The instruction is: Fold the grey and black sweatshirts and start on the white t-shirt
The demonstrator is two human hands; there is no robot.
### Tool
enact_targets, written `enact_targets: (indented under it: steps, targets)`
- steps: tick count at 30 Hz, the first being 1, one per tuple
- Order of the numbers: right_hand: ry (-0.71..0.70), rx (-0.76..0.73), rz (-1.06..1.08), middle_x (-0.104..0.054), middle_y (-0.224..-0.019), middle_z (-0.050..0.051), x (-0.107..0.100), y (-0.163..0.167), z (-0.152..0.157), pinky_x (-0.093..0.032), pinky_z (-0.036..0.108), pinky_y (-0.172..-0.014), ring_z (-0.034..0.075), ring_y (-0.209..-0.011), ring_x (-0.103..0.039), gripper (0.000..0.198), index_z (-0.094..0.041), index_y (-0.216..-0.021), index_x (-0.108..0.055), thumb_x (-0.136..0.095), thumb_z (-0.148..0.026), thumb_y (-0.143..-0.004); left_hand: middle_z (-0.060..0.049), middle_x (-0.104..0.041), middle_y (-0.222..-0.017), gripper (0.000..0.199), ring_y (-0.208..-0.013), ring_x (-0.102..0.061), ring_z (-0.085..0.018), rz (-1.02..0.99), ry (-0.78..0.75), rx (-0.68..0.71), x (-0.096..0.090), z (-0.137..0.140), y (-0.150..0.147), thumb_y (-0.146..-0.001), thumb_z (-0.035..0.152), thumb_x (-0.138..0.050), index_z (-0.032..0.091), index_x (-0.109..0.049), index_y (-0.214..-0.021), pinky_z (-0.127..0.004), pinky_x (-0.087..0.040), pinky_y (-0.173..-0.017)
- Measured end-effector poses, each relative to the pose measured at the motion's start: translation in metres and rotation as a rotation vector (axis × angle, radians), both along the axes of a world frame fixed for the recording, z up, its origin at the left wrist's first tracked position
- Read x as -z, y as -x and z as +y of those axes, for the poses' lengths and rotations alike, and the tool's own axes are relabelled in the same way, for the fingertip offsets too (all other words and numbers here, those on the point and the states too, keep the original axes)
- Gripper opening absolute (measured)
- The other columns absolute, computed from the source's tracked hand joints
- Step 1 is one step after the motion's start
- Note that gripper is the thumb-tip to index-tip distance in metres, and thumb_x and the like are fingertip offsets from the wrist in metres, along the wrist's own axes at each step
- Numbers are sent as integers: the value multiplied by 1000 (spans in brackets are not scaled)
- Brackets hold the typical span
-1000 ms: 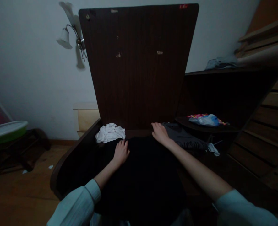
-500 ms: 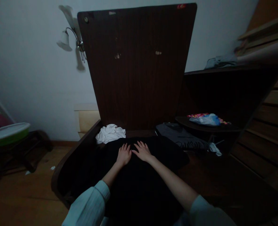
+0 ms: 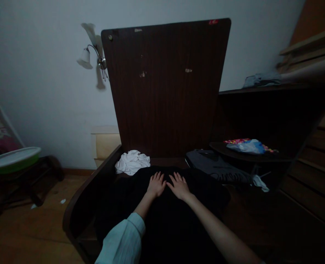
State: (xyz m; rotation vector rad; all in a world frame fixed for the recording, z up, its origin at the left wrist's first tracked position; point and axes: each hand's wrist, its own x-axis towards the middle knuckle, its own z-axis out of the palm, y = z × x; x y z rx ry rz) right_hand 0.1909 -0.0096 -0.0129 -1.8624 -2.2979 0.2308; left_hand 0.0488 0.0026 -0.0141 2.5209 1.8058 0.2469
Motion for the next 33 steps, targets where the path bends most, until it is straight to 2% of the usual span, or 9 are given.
enact_targets:
  steps: [6,10,13,15,21,23,29,31,33]
  targets:
    - [64,78,-5,-17,-143,13,-10,3,20,-11,43,-102,26,-131,-10,60,-15,-134,-28,-22,-49,-85,-10,-30,-139,48,-129,-22,-24,-22,19,-16,-5,19,-10,-87,33,-25,13,-35,-130,-41,-21,-102]
    - [117,214,4,-25,-139,19,-17,21,34,-17,46,-99,29,-129,-20,57,-10,-130,-33,-31,-40,-82,-10,-35,-137,44,-127,-27,-23,-40,-2,-36,-6,29,-15,-87,28,-27,13,-39,-127,-40,-25,-100]
    - [6,337,18,-30,-136,23,-12,37,36,-16,46,-98,31,-127,-23,51,-7,-128,-36,-32,-30,-82,-8,-40,-134,41,-124,-32,-19,-51,-43,-56,-7,31,-16,-87,22,-27,14,-44,-123,-35,-28,-99]
    - [-91,361,38,-31,-135,23,-6,43,35,-15,45,-98,30,-127,-24,48,-6,-126,-38,-32,-24,-82,-7,-44,-132,39,-122,-35,-17,-56,-71,-75,-8,30,-16,-86,20,-28,15,-46,-121,-31,-28,-99]
    - [-187,314,111,-39,-130,21,1,40,31,-19,42,-97,31,-123,-29,42,-5,-117,-48,-36,-19,-80,-17,-49,-124,38,-118,-39,-24,-52,-125,-198,-10,24,-19,-83,18,-33,4,-50,-114,-35,-29,-97]
    - [-216,287,146,-43,-128,20,-1,37,30,-22,40,-96,29,-121,-32,39,-6,-113,-51,-37,-18,-79,-18,-51,-121,37,-117,-41,-25,-43,-127,-210,-12,24,-19,-81,18,-36,4,-52,-111,-35,-31,-95]
    - [-272,159,295,-58,-104,9,-4,29,29,-34,26,-88,19,-103,-46,24,-16,-90,-60,-42,-12,-73,-14,-58,-112,33,-106,-51,-24,-4,-64,-105,-21,35,-6,-79,23,-41,10,-58,-104,-33,-40,-86]
    - [-250,142,304,-59,-102,8,-4,28,30,-34,24,-87,18,-101,-48,24,-16,-91,-60,-43,-13,-73,-12,-58,-114,34,-107,-51,-22,0,-41,-63,-22,37,1,-80,25,-42,12,-58,-107,-32,-40,-87]
    - [-215,104,296,-59,-107,7,-3,29,31,-34,26,-89,18,-104,-47,26,-17,-97,-59,-43,-17,-76,-9,-51,-124,37,-115,-44,-21,-1,-36,-26,-19,36,8,-82,26,-39,14,-53,-115,-31,-36,-94]
